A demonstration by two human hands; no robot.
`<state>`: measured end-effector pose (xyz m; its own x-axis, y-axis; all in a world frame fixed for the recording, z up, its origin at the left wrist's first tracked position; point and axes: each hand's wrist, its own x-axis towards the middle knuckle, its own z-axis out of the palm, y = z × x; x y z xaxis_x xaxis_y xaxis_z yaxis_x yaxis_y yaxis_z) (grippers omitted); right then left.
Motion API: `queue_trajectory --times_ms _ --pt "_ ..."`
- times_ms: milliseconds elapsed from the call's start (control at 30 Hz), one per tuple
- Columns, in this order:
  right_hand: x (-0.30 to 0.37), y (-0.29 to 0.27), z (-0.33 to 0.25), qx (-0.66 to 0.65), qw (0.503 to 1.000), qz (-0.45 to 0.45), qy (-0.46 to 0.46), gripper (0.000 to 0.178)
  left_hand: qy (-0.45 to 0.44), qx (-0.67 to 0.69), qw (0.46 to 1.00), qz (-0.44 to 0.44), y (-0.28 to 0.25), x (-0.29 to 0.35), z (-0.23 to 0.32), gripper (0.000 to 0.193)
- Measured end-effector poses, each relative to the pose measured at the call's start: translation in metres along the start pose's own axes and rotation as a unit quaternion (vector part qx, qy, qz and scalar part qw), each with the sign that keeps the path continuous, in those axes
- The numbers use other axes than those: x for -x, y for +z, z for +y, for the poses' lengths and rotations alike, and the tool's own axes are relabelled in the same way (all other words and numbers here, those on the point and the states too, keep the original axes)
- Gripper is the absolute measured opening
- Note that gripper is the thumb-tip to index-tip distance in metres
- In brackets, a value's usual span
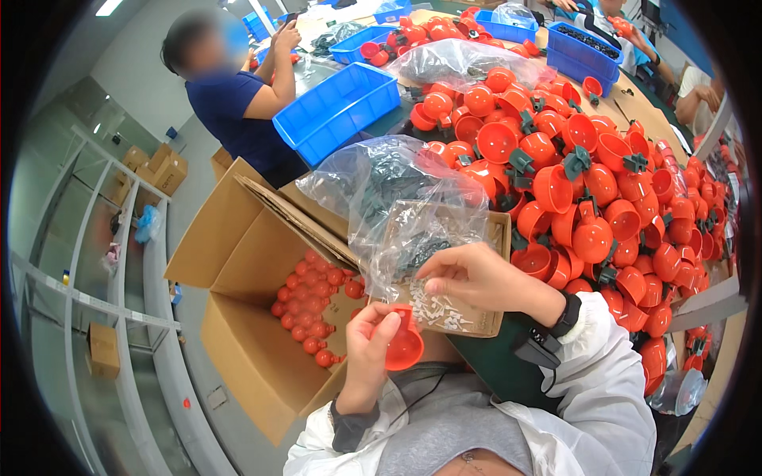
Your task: Assembling red plastic apple-shaped items by attaching green stems and small black components, then placing them into a shipping box.
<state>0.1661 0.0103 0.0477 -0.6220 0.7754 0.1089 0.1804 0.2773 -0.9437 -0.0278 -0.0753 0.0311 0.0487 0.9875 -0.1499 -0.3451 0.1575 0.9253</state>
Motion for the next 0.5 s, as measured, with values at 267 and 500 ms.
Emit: queue_trajectory --times_ms 267,500 --pt "-0.005 0.023 0.035 0.383 0.92 0.049 -0.069 0.012 0.006 -0.038 0.999 0.02 0.0 -0.004 -0.003 0.012" --pt "-0.003 0.028 0.041 0.376 0.922 0.057 -0.072 0.012 -0.047 -0.059 0.995 -0.058 -0.004 -0.006 -0.013 0.013"
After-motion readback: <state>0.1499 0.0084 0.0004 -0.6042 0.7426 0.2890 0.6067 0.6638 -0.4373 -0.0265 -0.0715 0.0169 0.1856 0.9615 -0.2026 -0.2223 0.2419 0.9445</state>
